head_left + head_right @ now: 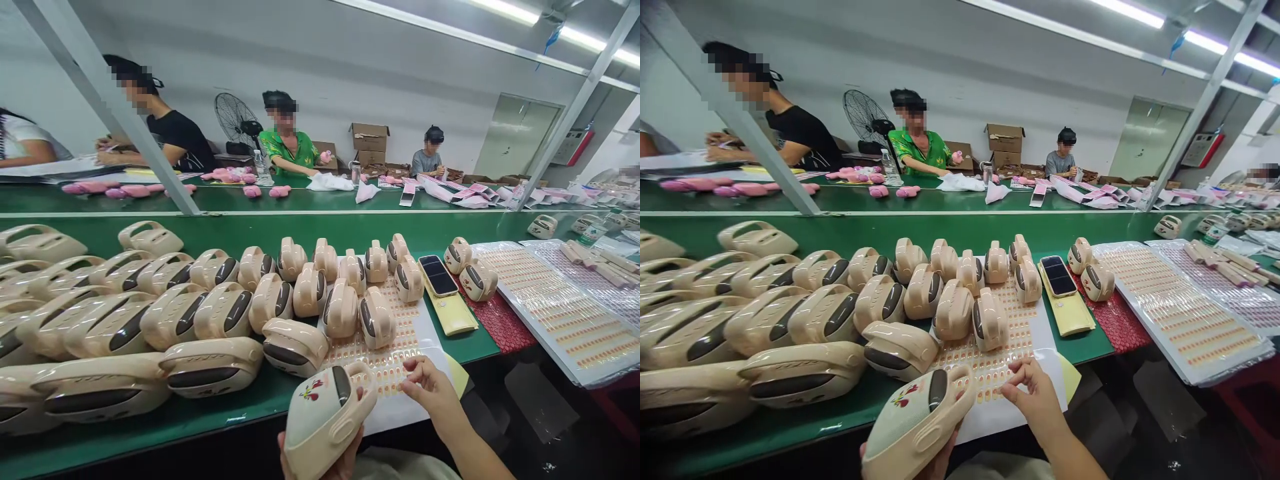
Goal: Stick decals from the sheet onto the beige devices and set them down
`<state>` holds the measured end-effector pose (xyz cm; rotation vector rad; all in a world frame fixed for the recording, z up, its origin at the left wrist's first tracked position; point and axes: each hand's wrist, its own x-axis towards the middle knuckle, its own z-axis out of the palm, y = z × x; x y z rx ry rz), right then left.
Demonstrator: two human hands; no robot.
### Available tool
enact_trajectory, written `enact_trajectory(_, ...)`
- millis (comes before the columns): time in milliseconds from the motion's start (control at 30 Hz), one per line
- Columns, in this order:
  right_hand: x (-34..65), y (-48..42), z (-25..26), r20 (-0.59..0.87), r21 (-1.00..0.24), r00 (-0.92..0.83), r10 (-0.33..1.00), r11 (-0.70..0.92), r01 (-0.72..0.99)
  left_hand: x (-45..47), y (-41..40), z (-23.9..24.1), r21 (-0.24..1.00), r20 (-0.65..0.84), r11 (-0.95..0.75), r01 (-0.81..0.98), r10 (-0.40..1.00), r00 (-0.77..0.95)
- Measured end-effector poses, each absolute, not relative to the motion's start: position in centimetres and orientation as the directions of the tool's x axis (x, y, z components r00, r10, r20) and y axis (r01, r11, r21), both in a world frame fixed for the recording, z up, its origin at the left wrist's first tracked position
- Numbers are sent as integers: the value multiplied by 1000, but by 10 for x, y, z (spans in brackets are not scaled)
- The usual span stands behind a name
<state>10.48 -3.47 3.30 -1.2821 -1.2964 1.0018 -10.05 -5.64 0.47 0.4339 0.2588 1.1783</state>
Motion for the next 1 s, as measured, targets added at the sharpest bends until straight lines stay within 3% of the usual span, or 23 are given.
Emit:
enact_trajectory(67, 85, -42, 46, 90, -994, 82, 993, 95, -52, -88, -52, 5, 388, 81, 288, -876, 936, 344)
enact_trajectory(133, 65, -48, 53, 147, -984, 100, 984, 156, -87, -78, -49, -1, 372, 81, 273, -887, 943, 324)
enact_trajectory(400, 45, -47, 53, 232, -971, 202, 951, 216, 102, -56, -44, -19, 212, 210, 233, -949, 937, 277)
enact_trajectory(600, 48, -47, 56, 269, -953, 150, 951, 241, 182, -65, -49, 7, 327, 71, 274, -904, 947, 313)
enact_trajectory(800, 47, -50, 51, 474, -811, 139, 870, 369, 455, -68, -50, 8, 369, 30, 288, -884, 947, 321)
enact_trajectory(867, 50, -48, 52, 468, -797, 136, 873, 350, 492, -65, -48, 2, 334, 73, 296, -895, 938, 338)
enact_trajectory(1000, 72, -36, 44, 325, -874, 77, 943, 268, 406, -61, -44, -5, 191, 214, 314, -930, 911, 352)
